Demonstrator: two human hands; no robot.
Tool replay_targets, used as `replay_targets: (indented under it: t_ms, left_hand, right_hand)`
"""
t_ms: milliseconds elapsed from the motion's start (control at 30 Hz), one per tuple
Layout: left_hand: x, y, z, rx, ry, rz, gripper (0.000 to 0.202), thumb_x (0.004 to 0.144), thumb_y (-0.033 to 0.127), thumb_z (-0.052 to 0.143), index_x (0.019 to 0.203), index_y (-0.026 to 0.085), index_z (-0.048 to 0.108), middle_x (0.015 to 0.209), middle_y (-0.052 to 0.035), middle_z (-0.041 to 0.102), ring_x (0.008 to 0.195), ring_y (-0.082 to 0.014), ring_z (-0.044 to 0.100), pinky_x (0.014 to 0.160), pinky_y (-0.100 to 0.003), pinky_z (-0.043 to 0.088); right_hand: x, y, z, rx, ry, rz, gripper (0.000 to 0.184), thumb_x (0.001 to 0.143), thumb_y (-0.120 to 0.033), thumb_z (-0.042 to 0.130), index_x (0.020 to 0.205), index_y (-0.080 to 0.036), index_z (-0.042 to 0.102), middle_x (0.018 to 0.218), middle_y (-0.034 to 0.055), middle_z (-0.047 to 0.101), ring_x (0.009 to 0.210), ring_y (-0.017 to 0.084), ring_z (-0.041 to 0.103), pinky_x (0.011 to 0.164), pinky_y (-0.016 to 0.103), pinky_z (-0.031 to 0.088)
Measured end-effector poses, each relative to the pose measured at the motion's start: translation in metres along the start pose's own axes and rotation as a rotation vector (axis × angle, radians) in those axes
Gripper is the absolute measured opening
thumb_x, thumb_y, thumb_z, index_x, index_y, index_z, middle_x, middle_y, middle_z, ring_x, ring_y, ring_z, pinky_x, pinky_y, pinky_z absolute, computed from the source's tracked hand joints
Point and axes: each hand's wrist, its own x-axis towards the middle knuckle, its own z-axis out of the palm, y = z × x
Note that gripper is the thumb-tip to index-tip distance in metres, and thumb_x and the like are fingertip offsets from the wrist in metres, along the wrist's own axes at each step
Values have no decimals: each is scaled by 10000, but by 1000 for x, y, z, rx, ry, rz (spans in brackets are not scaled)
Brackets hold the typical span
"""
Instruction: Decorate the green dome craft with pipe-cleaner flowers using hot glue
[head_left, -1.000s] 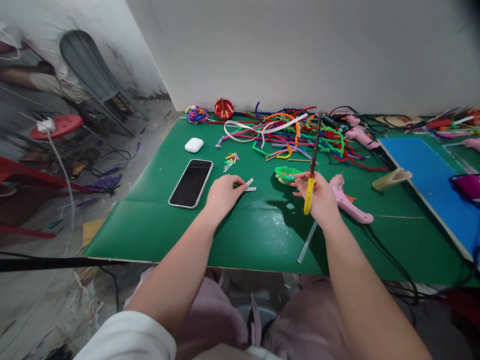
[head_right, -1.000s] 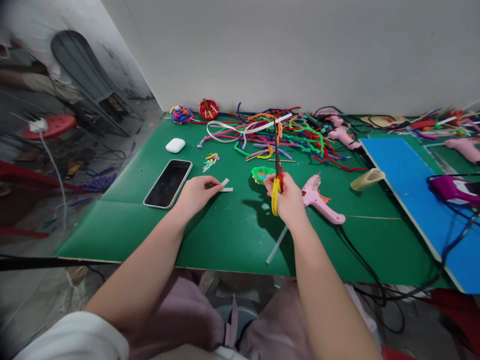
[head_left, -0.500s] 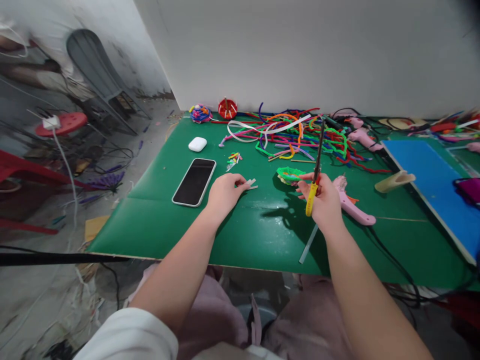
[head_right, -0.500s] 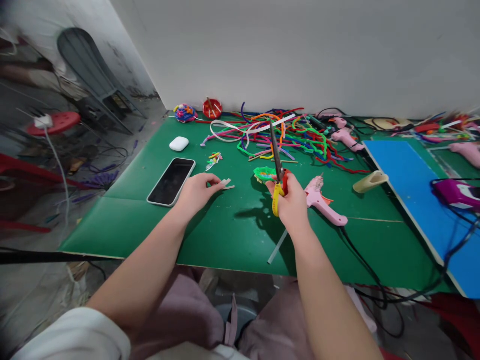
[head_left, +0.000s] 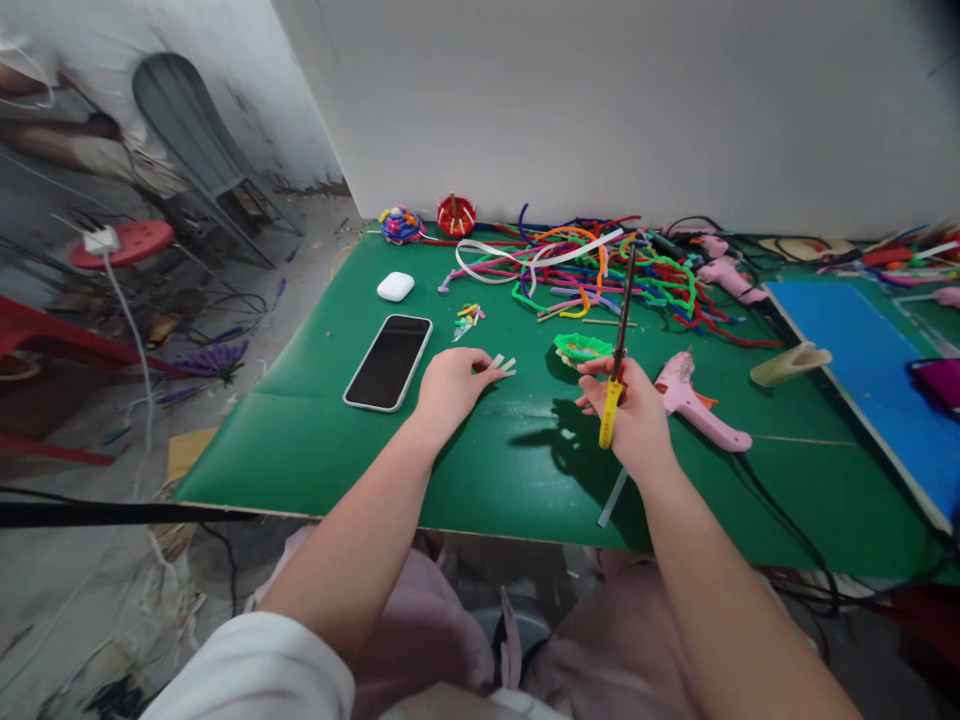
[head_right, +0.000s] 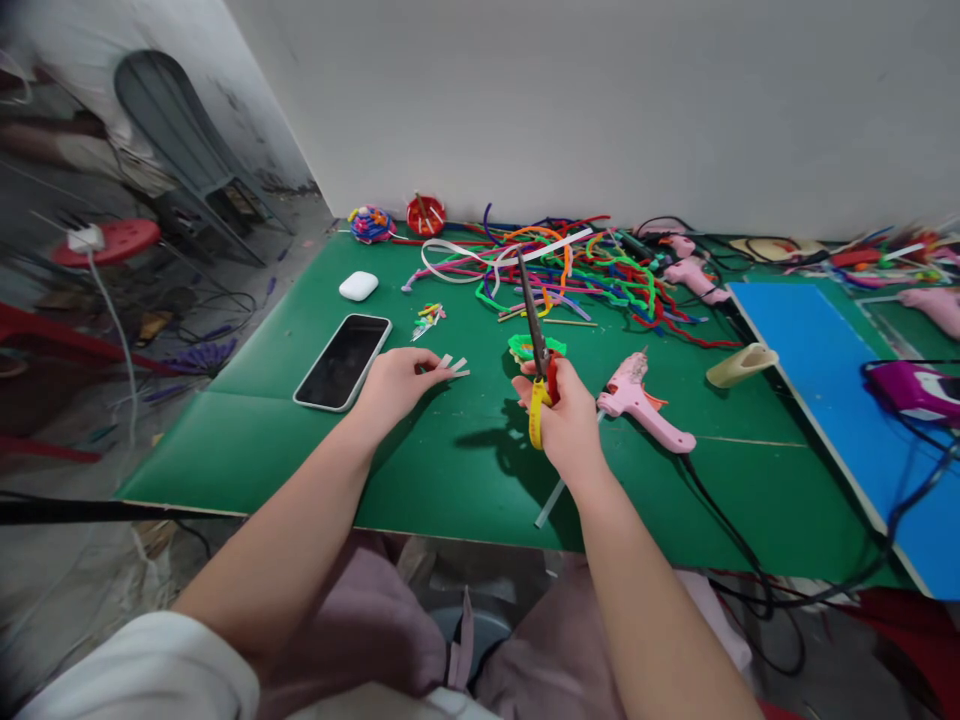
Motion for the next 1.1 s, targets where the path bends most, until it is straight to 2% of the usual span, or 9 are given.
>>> replay_targets:
  t_ms: [233, 300, 367, 467, 533, 633, 767, 967, 1100]
  left_hand:
    - [2, -2, 2, 67, -45, 98, 330, 822, 427, 446, 770, 219, 697, 724, -23, 662, 662, -161, 557, 574, -271, 357]
    - [0, -1, -1, 142, -2, 135, 349, 846, 405, 413, 786, 208, 695, 828, -43, 675, 761, -180, 581, 660, -286, 402]
    - [-4, -1, -7, 237, 119, 111, 363, 867, 383, 378, 819, 200, 688, 1005, -62, 654, 919, -208, 576, 809, -337, 407]
    - [-11, -10, -17, 369, 346, -17, 402, 902, 368, 277, 945, 227, 651, 1182, -68, 576, 1040, -234, 546, 1010, -511, 227]
    - [-15, -20, -22, 425, 392, -68, 414, 911, 362, 235, 1026, 248, 616, 1212, -75, 554, 1042, -236, 552, 1035, -586, 80]
    - [-20, -34, -25, 465, 300, -63, 419, 909, 362, 236, 1060, 234, 605, 1254, -101, 518, 1094, -251, 528, 1035, -601, 69]
    - [-25, -42, -23, 479, 284, -40, 422, 909, 370, 228, 1116, 241, 572, 1352, -102, 415, 1131, -247, 505, 1037, -600, 84]
    - [-27, -43, -28, 427, 204, 8, 401, 905, 349, 263, 1107, 213, 580, 1297, -145, 470, 1160, -275, 478, 998, -649, 109]
    - [-30, -43, -34, 365, 169, 25, 388, 899, 345, 286, 1104, 207, 585, 1292, -142, 478, 1133, -277, 501, 998, -638, 141]
  right_hand:
    - [0, 3, 4, 36, -10, 29, 323, 684, -427, 638, 902, -209, 539, 902, 21, 615, 610, 113, 574, 555, 281, 501]
    - [0, 4, 4, 33, -14, 33, 326, 688, -425, 633, 912, -208, 539, 904, 25, 617, 627, 117, 578, 549, 271, 499]
    - [-1, 4, 5, 21, -21, 36, 325, 688, -414, 635, 921, -210, 539, 907, 27, 621, 627, 117, 579, 544, 263, 496]
    - [-1, 5, 5, 9, -34, 41, 310, 677, -385, 648, 913, -212, 542, 898, 25, 632, 603, 110, 573, 550, 261, 491]
    - [-2, 5, 5, 12, -33, 44, 300, 669, -367, 653, 900, -211, 542, 895, 25, 638, 570, 100, 564, 559, 265, 489]
    - [-2, 6, 6, 12, -32, 48, 294, 661, -352, 658, 891, -209, 543, 897, 26, 640, 541, 92, 553, 561, 271, 487]
    - [-2, 7, 7, -8, -35, 43, 311, 673, -384, 649, 911, -212, 548, 899, 31, 633, 607, 118, 580, 570, 279, 492]
    - [-3, 9, 8, -43, -54, 43, 325, 682, -415, 642, 910, -206, 545, 867, 21, 622, 628, 125, 587, 598, 291, 501]
    - [-4, 9, 9, -35, -69, 65, 345, 669, -435, 651, 905, -207, 547, 873, 32, 623, 620, 130, 581, 600, 303, 509]
